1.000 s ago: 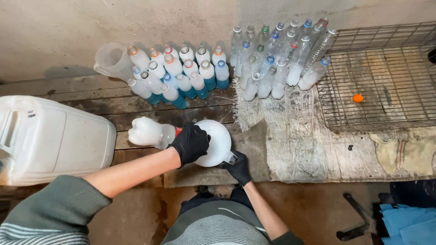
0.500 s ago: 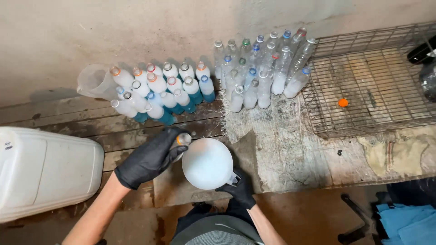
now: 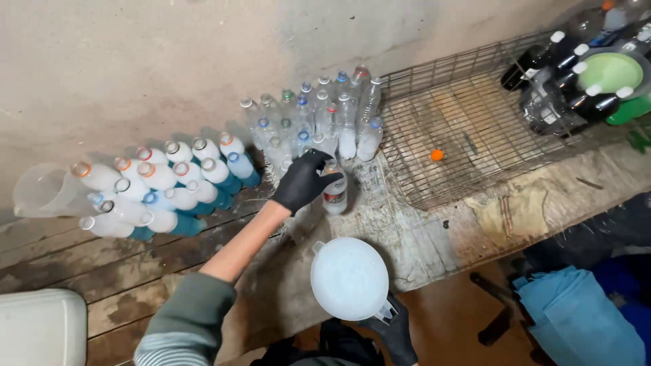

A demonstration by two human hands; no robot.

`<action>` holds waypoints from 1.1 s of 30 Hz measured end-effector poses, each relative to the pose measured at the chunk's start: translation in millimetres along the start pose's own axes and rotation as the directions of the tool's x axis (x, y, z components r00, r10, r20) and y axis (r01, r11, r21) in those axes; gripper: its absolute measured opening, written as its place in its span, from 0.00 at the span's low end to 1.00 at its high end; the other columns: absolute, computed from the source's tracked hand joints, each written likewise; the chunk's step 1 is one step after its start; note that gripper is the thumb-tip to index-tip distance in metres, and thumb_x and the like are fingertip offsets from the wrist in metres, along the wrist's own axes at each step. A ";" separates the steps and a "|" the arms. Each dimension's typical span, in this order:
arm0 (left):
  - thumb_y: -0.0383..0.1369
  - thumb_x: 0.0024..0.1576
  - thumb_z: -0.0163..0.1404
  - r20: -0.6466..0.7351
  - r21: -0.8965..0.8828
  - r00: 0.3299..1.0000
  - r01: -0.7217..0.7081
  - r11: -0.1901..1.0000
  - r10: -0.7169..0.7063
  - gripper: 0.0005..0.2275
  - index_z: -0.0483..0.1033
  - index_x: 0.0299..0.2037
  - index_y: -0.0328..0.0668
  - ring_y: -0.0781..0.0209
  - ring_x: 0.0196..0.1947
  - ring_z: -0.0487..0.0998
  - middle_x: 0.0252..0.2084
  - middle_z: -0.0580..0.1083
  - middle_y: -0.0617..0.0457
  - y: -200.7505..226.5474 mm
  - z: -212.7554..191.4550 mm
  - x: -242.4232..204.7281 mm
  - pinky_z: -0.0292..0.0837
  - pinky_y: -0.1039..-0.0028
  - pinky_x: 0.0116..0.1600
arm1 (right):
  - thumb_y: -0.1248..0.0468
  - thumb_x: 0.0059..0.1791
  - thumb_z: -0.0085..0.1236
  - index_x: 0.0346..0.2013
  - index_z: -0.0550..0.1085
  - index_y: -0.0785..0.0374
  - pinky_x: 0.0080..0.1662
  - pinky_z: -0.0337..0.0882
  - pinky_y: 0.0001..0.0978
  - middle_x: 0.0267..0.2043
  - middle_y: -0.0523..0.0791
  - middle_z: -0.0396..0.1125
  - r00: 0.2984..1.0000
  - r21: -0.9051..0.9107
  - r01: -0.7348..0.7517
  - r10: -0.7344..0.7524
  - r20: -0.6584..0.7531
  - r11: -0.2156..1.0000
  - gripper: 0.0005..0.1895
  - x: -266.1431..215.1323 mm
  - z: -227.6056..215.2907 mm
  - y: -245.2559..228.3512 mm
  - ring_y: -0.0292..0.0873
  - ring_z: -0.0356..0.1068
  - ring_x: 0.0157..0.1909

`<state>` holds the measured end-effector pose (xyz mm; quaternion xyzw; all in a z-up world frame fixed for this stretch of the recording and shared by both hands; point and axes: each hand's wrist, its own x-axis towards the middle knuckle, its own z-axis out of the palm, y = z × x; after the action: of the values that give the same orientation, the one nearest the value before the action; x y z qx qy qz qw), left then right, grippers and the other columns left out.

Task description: The person pours a blue liquid from a large white container into a clear plastic pitcher using a blue funnel. They then pour the liquid from the pitcher into several small plastic bottles arranged on a wooden table. The person repeats this process multiple times, filling the bottles and returning the pitcher to the large container to refill it.

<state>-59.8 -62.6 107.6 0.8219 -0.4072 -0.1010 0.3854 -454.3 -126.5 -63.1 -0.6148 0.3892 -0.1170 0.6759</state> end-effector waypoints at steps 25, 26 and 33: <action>0.46 0.63 0.53 -0.238 -0.228 0.803 0.501 0.835 -0.546 0.24 0.71 0.63 0.38 0.46 0.48 0.82 0.58 0.74 0.42 10.2 -47.7 -100.3 0.79 0.54 0.52 | 0.74 0.20 0.82 0.42 0.82 0.69 0.35 0.75 0.44 0.39 0.49 0.78 0.997 -0.124 0.072 -0.066 0.051 0.990 0.36 79.1 -44.7 12.1 0.45 0.72 0.41; 0.45 0.62 0.54 -0.251 -0.282 0.762 0.533 0.798 -0.597 0.23 0.73 0.61 0.37 0.39 0.51 0.79 0.57 0.74 0.39 12.8 -61.0 -134.6 0.78 0.52 0.55 | 0.73 0.22 0.81 0.45 0.81 0.68 0.38 0.75 0.46 0.42 0.50 0.78 0.997 -0.187 0.065 -0.055 0.058 0.980 0.37 93.0 -39.1 11.3 0.48 0.73 0.44; 0.41 0.59 0.53 -0.497 -0.486 0.373 0.628 0.608 -0.783 0.18 0.79 0.56 0.44 0.54 0.51 0.80 0.53 0.79 0.51 -42.8 -92.6 -386.2 0.77 0.64 0.52 | 0.76 0.25 0.75 0.61 0.73 0.66 0.53 0.75 0.54 0.59 0.54 0.71 0.974 -0.254 -0.045 0.099 0.204 0.966 0.48 71.2 87.9 -95.0 0.56 0.68 0.61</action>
<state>-240.3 292.9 83.1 0.8447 0.1678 0.0028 0.5082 -317.3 -127.3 -7.9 -0.6887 0.3476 0.0241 0.6359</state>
